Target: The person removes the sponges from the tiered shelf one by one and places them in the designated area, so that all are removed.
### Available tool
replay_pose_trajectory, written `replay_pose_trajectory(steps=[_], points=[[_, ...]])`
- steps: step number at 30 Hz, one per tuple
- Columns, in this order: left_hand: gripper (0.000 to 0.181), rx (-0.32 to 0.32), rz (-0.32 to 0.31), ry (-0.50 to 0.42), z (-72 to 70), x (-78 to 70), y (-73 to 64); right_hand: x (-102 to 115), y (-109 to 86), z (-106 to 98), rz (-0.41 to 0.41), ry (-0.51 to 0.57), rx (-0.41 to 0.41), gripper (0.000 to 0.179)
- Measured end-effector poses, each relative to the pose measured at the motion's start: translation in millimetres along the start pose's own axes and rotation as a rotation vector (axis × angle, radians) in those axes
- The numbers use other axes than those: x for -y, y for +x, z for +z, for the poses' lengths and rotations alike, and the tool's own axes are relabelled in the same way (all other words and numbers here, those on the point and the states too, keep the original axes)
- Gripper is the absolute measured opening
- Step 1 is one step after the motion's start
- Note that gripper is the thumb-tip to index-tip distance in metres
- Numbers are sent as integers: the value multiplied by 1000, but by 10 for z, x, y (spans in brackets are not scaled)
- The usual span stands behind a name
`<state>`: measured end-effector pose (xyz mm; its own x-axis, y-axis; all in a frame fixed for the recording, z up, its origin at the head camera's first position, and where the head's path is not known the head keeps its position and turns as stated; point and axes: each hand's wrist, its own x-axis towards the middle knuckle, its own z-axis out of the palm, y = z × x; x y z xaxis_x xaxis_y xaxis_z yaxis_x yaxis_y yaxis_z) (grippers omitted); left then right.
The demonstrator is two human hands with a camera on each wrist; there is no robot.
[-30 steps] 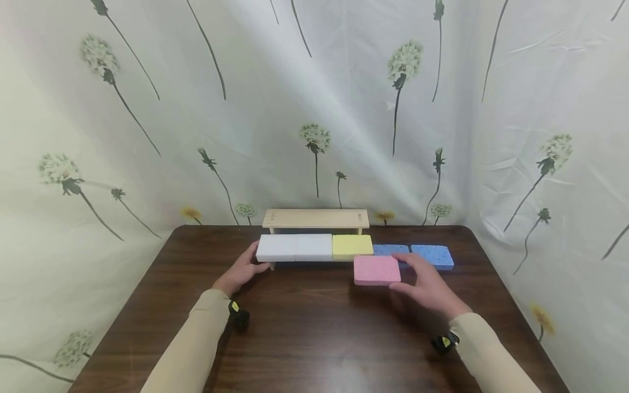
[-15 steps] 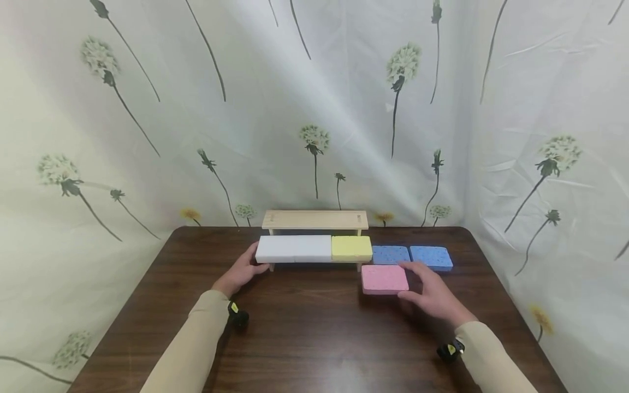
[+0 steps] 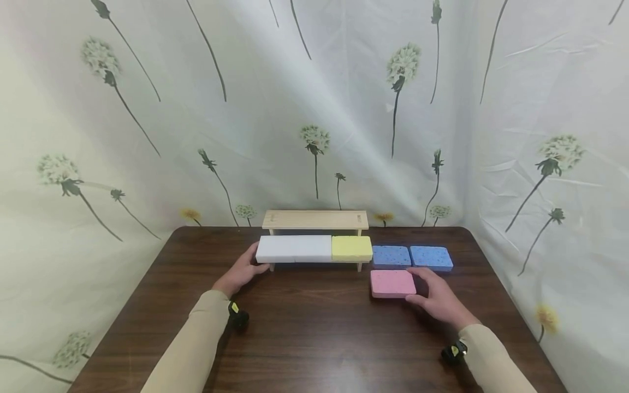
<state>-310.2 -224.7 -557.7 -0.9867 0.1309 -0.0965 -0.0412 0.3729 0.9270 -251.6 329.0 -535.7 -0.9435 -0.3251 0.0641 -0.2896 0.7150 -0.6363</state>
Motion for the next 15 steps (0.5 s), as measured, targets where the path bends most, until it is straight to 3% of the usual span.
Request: replay_pose_trajectory(steps=[15], points=[[83,-8,-7,-5,7,-37,-19,-173,72,58,15,-25,10,71]])
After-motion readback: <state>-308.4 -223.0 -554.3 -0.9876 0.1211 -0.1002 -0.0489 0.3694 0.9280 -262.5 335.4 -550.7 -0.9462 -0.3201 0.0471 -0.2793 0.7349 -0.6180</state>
